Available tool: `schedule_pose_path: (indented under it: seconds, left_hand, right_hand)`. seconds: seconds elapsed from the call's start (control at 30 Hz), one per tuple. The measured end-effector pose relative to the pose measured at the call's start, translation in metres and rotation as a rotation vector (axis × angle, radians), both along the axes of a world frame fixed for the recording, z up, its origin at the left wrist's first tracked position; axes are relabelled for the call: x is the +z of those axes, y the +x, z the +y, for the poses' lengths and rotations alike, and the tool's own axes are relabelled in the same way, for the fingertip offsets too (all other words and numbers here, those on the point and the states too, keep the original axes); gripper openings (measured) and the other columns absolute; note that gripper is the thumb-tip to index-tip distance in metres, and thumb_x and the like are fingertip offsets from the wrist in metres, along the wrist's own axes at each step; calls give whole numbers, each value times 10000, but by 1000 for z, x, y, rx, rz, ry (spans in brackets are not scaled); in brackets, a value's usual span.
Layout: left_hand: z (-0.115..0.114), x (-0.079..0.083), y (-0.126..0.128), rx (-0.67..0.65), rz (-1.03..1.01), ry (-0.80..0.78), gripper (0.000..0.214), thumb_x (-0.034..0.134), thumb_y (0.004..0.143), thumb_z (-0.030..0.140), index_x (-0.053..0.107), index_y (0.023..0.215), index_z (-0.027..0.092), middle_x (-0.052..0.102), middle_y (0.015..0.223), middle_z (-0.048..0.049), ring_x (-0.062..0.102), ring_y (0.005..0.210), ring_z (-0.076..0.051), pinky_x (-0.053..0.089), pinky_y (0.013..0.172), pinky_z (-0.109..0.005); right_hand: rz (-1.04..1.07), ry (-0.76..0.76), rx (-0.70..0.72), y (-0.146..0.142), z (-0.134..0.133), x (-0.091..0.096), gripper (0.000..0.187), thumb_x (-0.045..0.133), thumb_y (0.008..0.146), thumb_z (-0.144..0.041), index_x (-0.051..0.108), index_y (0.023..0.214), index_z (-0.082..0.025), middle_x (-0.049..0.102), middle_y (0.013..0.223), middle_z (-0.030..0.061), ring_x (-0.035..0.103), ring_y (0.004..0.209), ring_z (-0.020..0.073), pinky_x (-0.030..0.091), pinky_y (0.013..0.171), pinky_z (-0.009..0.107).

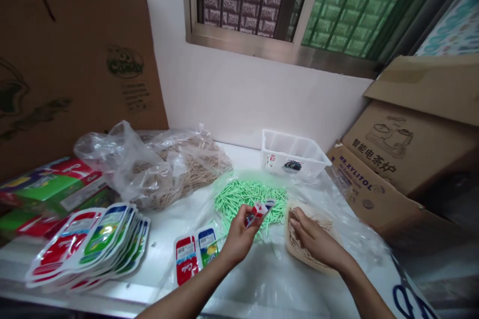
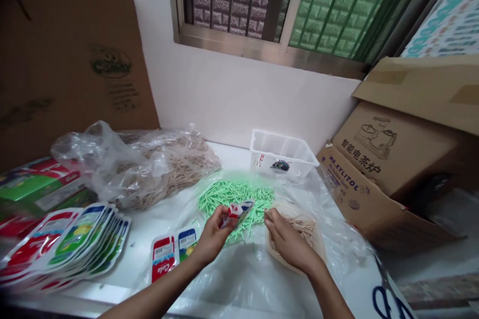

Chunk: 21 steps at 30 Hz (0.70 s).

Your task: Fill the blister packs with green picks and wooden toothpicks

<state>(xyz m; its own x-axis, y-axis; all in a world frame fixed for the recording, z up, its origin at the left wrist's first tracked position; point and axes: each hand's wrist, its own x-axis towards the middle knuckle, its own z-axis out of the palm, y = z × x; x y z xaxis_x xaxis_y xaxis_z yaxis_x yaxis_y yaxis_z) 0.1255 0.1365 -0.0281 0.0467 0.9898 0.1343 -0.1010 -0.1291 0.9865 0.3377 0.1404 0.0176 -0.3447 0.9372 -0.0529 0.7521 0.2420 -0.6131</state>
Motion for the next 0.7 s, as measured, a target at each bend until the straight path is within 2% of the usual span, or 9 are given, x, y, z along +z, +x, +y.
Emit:
schedule_pose_path:
  seconds: [0.07, 0.13, 0.2, 0.3, 0.43, 0.57, 0.7]
  left_hand:
    - [-5, 3, -3, -22, 64, 27, 171, 560, 820, 341, 475, 834, 194, 545, 813, 11, 502, 762, -142, 383, 692, -235]
    - [-8, 6, -6, -46, 115, 58, 156, 544, 830, 342, 483, 841, 198, 553, 813, 12, 508, 751, -141, 389, 686, -234]
    - [-11, 8, -7, -66, 170, 98, 131, 538, 833, 322, 495, 869, 204, 583, 840, 5, 526, 759, -148, 398, 698, -241]
    - [-14, 10, -11, -87, 247, 162, 114, 511, 842, 272, 510, 942, 216, 618, 956, -24, 558, 844, -173, 410, 765, -270]
    - [-16, 11, -18, -124, 390, 274, 207, 474, 831, 186, 497, 1033, 221, 583, 1116, -70, 535, 1021, -209, 395, 881, -319]
    - [-16, 11, -23, -170, 573, 369, 326, 466, 745, 72, 491, 1041, 207, 576, 1083, -88, 518, 1031, -227, 391, 889, -342]
    - [-17, 12, -26, -180, 616, 364, 352, 456, 741, 67, 486, 1058, 217, 582, 1038, -77, 524, 970, -221, 397, 846, -332]
  right_hand:
    - [-85, 45, 130, -13, -4, 26, 369, 235, 932, -435, 503, 1050, -210, 609, 1075, 91, 565, 992, 215, 422, 847, 326]
    - [-217, 96, 210, -24, -6, 46, 283, 265, 935, -372, 498, 968, -216, 627, 951, 67, 585, 835, 203, 426, 722, 305]
    - [-363, 134, 256, -33, -6, 57, 214, 293, 927, -296, 486, 945, -206, 625, 887, 63, 579, 760, 199, 395, 642, 286]
    - [-536, 147, 311, -42, -3, 63, 171, 323, 906, -210, 488, 938, -184, 629, 834, 72, 587, 729, 201, 356, 590, 267]
    - [-694, 138, 368, -55, -1, 63, 193, 355, 870, -121, 512, 978, -151, 647, 867, 110, 617, 756, 210, 368, 584, 256]
    - [-852, 141, 381, -71, -7, 66, 273, 413, 788, -21, 528, 1015, -120, 644, 914, 148, 638, 760, 221, 409, 584, 258]
    - [-858, 160, 395, -77, -12, 74, 312, 422, 763, 1, 529, 1028, -125, 636, 929, 150, 634, 774, 220, 425, 599, 262]
